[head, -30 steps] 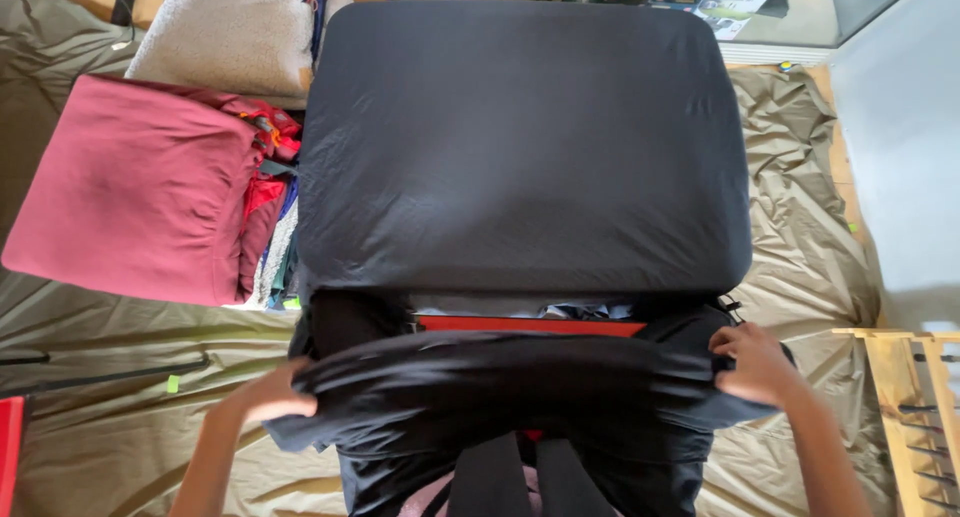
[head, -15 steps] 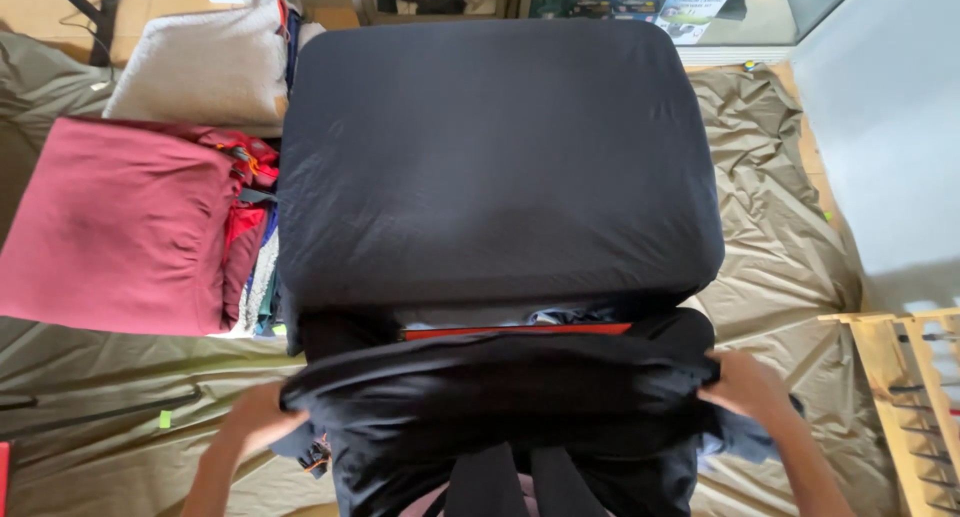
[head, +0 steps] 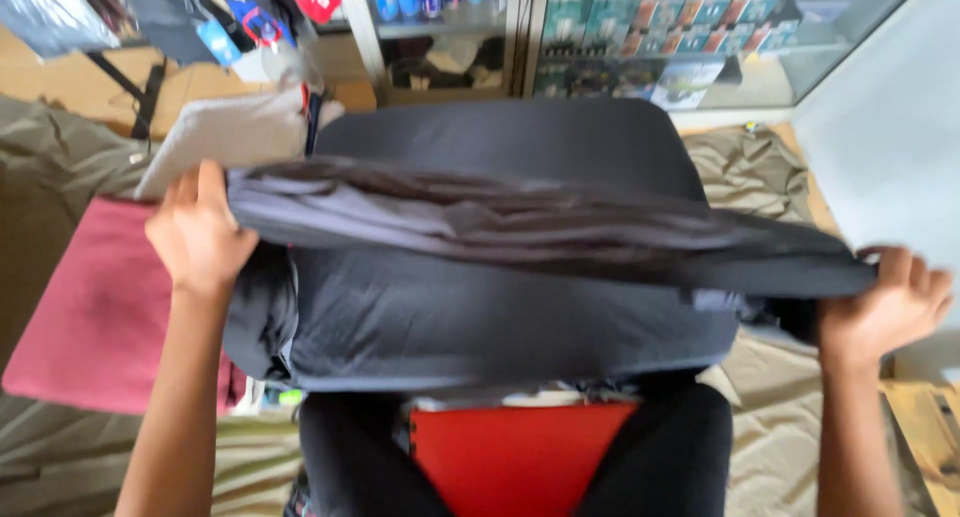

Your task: A person is smoothing and folding a black sleeping bag on a floor covered with a tarp.

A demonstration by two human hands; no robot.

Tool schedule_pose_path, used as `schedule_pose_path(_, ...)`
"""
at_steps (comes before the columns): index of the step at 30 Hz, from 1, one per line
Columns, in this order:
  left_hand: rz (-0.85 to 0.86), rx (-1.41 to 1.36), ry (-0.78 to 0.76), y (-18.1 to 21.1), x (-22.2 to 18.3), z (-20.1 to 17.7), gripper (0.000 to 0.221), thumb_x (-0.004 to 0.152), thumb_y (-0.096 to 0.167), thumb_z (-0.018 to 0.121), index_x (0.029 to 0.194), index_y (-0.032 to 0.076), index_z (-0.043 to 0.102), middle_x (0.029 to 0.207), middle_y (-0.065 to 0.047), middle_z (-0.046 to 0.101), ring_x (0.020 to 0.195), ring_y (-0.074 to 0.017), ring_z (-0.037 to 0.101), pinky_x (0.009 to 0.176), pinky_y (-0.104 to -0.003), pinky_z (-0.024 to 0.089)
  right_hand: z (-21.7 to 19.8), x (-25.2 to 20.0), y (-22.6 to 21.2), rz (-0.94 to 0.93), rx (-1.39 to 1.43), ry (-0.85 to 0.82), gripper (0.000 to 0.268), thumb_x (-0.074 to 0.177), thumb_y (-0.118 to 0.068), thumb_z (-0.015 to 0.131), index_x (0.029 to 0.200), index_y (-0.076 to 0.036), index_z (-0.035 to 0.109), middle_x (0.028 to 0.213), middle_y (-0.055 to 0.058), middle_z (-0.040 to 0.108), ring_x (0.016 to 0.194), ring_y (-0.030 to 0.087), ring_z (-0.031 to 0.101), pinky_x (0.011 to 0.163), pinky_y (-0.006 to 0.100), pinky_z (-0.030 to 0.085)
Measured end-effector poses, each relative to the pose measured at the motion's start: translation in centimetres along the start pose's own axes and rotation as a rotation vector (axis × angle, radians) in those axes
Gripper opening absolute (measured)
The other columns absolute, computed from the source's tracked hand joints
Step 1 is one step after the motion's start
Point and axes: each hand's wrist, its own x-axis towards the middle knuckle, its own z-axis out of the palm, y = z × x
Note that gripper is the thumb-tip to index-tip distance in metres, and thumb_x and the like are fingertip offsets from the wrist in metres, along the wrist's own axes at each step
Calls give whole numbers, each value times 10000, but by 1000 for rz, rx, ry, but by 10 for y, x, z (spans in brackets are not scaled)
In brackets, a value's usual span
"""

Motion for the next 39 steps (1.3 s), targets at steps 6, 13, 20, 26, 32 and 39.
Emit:
schedule_pose_path(6, 75, 243, 230, -9, 189, 52, 715, 741, 220, 776, 1385, 15, 545, 1257, -120, 676, 969, -261, 647, 443, -360, 518, 94, 172, -55, -166, 406, 132, 415, 883, -211, 655, 1136, 102, 552, 1067, 282, 540, 882, 462, 516, 749, 530, 366)
schedule_pose_path(13, 262, -75, 416, -28, 228, 246, 1238, 1123, 975, 417, 1428, -223, 471, 1381, -489, 500, 1230, -685, 453, 980, -788, 362, 237, 207, -130, -294, 480, -175, 760, 820, 67, 832, 1401, 335, 422, 1362, 587, 371, 1281, 746, 290, 1125, 696, 154)
schedule_pose_path(20, 192, 158, 94, 64, 15, 347, 211, 992, 180, 614, 1094, 366, 619, 871, 55, 636, 716, -170, 659, 596, -309, 537, 292, 55, -185, -550, 139, 20, 264, 959, -177, 834, 1124, -193, 629, 982, 68, 533, 895, 269, 627, 697, 338, 525)
schedule_pose_path(26, -16, -265, -546, 76, -75, 317, 461, 898, 267, 682, 1349, 270, 590, 1314, -84, 565, 1084, -334, 658, 846, -447, 584, 249, 9, -196, -371, 126, -941, 562, 842, -296, 735, 1338, -188, 493, 999, 83, 764, 993, 265, 738, 962, 461, 480)
schedule_pose_path(32, -180, -368, -1062, 70, -53, 354, 744, 819, 516, 664, 1510, 274, 530, 1400, -146, 625, 1203, -396, 679, 993, -520, 538, 273, 45, -219, -225, 239, -1351, 686, 924, -312, 615, 1571, -163, 441, 1178, 254, 760, 1091, 435, 737, 896, 569, 548)
schedule_pose_path(39, -514, -459, -791, 53, 61, 460, 619, 953, 297, 608, 1523, 95, 477, 1283, -333, 653, 1153, -526, 635, 952, -616, 504, 493, 126, -154, -259, 170, -1136, 482, 861, -197, 612, 1170, 135, 776, 1104, 368, 777, 1085, 514, 724, 932, 588, 537)
